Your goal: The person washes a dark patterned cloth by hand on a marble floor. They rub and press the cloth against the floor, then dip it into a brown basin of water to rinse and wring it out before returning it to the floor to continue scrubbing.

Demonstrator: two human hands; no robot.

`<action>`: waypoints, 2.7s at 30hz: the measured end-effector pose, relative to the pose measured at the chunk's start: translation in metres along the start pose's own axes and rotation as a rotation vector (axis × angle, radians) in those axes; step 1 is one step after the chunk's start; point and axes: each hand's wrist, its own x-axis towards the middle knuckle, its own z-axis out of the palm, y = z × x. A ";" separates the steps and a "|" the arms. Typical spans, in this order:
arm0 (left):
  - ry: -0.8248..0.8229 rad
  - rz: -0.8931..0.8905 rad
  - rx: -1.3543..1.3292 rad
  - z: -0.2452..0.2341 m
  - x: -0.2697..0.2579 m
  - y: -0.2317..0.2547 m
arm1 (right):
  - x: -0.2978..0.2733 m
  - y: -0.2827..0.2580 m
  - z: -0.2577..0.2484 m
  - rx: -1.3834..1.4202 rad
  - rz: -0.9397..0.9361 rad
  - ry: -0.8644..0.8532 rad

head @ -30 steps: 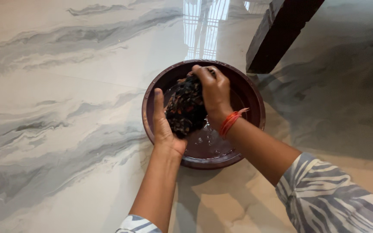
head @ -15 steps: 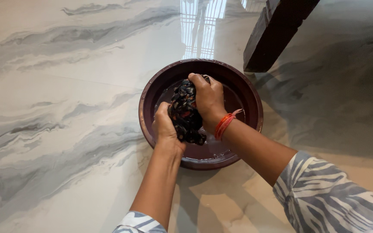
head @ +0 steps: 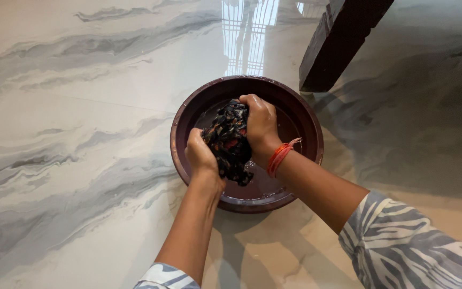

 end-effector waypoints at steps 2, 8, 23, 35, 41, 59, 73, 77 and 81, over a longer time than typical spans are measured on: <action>0.052 -0.016 0.005 0.002 -0.003 0.004 | -0.006 -0.005 0.002 -0.003 0.031 -0.016; 0.150 0.127 0.255 -0.010 -0.001 -0.004 | -0.014 -0.011 0.002 -0.096 0.126 0.000; -0.375 0.245 0.569 -0.037 -0.018 -0.010 | -0.005 -0.014 -0.006 -0.379 0.119 0.090; -0.382 0.163 0.400 -0.046 -0.027 -0.004 | -0.007 -0.023 -0.014 -0.646 0.126 0.054; -0.418 0.162 0.335 -0.047 -0.024 -0.004 | 0.010 -0.009 -0.057 -1.179 -0.207 0.184; -0.353 0.151 0.347 -0.044 -0.023 -0.006 | 0.022 0.024 -0.153 -1.620 -0.258 0.200; -0.329 0.169 0.407 -0.037 -0.028 -0.016 | 0.031 0.031 -0.169 -1.607 -0.388 0.187; -0.325 0.175 0.441 -0.033 -0.032 -0.022 | 0.027 0.026 -0.172 -1.579 -0.351 0.172; -0.365 0.163 0.425 -0.029 -0.035 -0.028 | 0.019 0.020 -0.179 -1.549 -0.365 0.172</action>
